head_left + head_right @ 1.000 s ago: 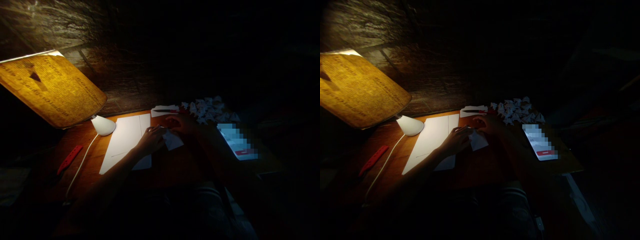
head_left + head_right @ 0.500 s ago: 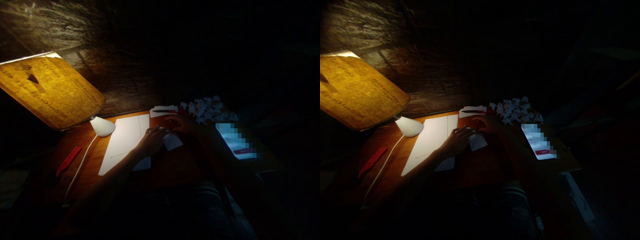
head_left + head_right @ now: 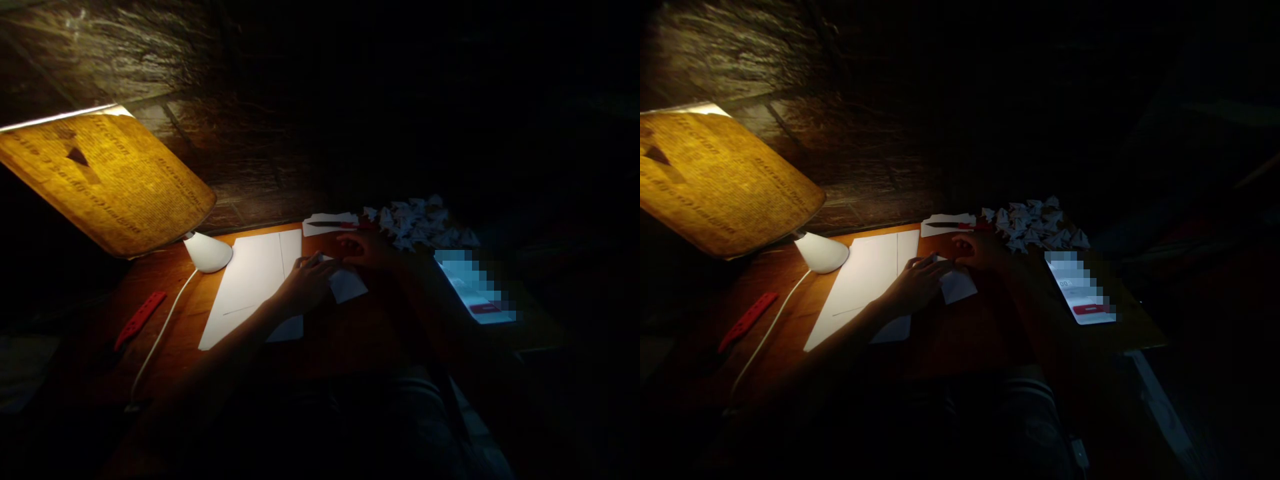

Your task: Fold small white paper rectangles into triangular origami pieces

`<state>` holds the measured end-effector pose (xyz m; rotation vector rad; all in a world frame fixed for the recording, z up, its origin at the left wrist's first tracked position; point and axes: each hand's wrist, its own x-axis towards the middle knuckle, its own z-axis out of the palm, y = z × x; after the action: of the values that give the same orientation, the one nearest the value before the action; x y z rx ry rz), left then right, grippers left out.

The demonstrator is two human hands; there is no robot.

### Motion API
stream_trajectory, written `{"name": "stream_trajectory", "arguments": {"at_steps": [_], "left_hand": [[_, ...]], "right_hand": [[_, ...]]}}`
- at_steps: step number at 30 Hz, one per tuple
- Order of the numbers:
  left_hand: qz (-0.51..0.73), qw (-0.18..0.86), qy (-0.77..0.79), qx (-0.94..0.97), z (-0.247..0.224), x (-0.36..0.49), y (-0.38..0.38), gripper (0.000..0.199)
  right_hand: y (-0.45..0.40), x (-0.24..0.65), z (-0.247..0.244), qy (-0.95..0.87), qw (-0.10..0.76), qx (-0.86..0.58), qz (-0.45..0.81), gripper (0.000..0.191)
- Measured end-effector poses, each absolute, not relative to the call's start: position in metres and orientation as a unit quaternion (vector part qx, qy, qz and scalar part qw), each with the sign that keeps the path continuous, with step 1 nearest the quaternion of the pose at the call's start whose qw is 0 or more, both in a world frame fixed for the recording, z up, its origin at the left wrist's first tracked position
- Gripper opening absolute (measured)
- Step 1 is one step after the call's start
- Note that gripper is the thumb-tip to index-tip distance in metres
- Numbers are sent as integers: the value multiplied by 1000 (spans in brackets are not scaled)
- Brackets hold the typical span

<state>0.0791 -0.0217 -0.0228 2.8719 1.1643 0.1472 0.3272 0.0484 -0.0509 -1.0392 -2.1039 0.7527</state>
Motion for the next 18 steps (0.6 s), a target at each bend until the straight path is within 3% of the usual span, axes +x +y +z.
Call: {"name": "stream_trajectory", "arguments": {"at_steps": [5,18], "left_hand": [[67,31,389,918,-24,76,-20,45],[82,86,364,924,-22,65,-9,39]], "right_hand": [[43,316,-50,-787,365,-434,245,44],[37,314,-41,-815,321,-436,209,47]]}}
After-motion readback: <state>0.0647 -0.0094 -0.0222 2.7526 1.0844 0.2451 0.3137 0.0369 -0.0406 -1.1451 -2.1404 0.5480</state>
